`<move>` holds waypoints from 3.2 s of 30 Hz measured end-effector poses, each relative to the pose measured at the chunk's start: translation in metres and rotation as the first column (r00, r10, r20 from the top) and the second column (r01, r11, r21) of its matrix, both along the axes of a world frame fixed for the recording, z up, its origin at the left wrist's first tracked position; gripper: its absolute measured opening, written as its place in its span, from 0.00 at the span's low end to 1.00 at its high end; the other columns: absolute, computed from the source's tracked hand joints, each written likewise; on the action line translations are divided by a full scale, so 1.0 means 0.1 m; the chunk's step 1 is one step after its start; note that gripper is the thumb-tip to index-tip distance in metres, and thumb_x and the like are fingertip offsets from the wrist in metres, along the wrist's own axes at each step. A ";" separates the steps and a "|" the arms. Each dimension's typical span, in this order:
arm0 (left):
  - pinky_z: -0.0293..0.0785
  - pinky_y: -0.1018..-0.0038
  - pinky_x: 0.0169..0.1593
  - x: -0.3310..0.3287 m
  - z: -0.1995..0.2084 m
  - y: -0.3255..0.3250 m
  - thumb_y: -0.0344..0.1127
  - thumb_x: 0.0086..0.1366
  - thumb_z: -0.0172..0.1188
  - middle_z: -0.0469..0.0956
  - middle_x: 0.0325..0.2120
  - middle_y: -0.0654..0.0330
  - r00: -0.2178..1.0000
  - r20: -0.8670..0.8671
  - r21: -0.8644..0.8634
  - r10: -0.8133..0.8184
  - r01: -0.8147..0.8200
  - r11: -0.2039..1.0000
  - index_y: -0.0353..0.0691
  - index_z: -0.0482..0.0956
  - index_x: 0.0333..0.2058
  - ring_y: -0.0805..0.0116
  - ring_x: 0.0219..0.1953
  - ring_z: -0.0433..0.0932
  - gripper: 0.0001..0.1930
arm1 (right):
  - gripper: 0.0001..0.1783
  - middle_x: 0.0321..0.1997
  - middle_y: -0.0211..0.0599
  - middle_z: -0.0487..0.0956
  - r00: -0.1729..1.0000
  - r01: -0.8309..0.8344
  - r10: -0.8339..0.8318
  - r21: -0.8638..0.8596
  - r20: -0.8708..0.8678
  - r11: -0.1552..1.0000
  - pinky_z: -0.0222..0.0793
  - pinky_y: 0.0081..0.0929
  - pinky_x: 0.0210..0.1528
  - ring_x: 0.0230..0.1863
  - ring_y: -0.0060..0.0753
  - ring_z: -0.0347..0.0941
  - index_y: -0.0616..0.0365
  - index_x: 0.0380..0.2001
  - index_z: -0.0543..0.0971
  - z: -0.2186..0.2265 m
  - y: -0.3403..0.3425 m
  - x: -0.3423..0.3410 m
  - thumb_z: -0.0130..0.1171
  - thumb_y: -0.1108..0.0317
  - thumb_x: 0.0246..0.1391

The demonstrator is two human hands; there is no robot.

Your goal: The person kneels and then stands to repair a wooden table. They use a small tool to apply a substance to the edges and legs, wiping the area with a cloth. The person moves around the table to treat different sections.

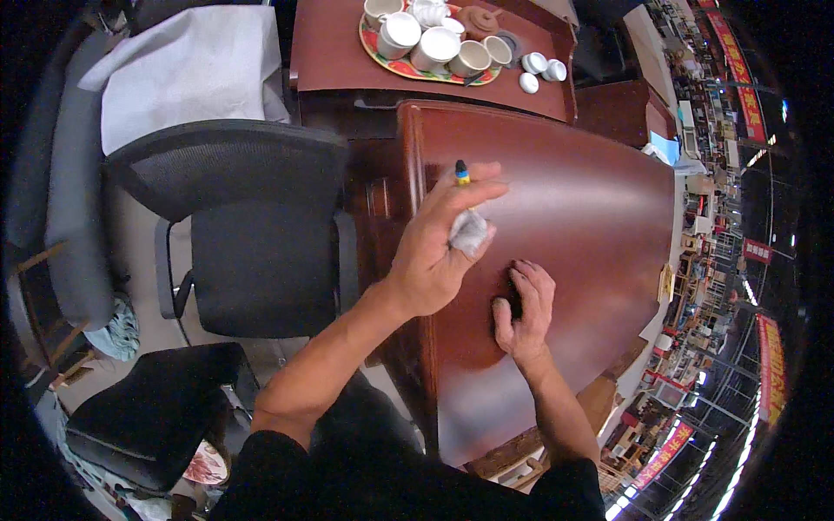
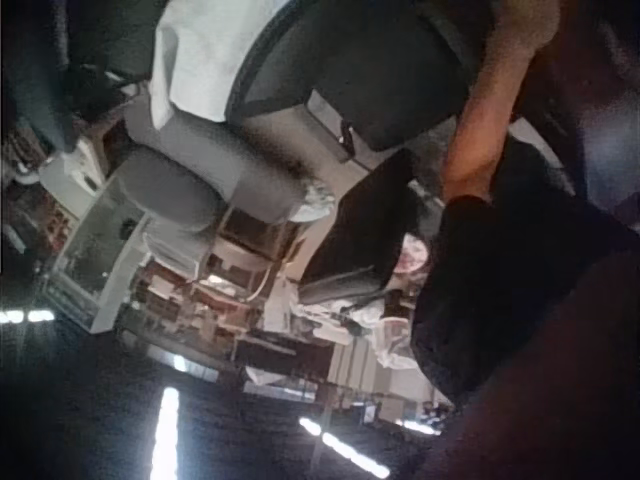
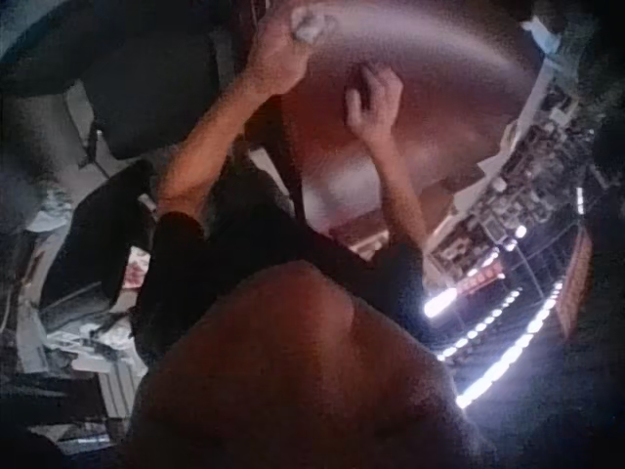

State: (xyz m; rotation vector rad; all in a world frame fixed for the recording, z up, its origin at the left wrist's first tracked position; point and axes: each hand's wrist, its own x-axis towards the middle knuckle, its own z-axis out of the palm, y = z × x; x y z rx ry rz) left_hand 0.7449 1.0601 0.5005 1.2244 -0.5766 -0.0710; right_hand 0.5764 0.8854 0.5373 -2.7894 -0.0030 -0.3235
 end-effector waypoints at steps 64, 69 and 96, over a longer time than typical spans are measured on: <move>0.75 0.51 0.48 0.09 -0.16 -0.03 0.32 0.52 0.74 0.78 0.38 0.55 0.990 -0.138 -0.255 0.041 -0.076 0.964 0.39 0.76 0.35 0.49 0.45 0.80 0.15 | 0.02 0.28 0.39 0.80 0.910 0.081 -0.007 0.161 -0.415 0.984 0.73 0.30 0.33 0.28 0.38 0.78 0.58 0.34 0.78 0.29 0.53 2.85 0.60 0.74 0.57; 0.72 0.53 0.51 0.09 -0.13 -0.02 0.36 0.54 0.70 0.77 0.38 0.54 0.988 -0.142 -0.243 0.053 -0.087 0.966 0.37 0.77 0.33 0.49 0.47 0.78 0.13 | 0.02 0.28 0.38 0.80 0.870 0.204 -0.093 0.183 -0.484 0.962 0.73 0.29 0.33 0.27 0.32 0.76 0.59 0.35 0.78 0.32 0.51 2.84 0.59 0.74 0.58; 0.70 0.51 0.54 0.04 -0.19 -0.03 0.38 0.52 0.69 0.76 0.41 0.54 0.995 -0.099 -0.262 0.024 -0.049 0.964 0.38 0.77 0.35 0.49 0.50 0.77 0.15 | 0.02 0.29 0.39 0.80 0.922 0.119 -0.050 0.157 -0.384 0.980 0.72 0.28 0.35 0.29 0.32 0.76 0.60 0.35 0.78 0.24 0.50 2.78 0.60 0.73 0.59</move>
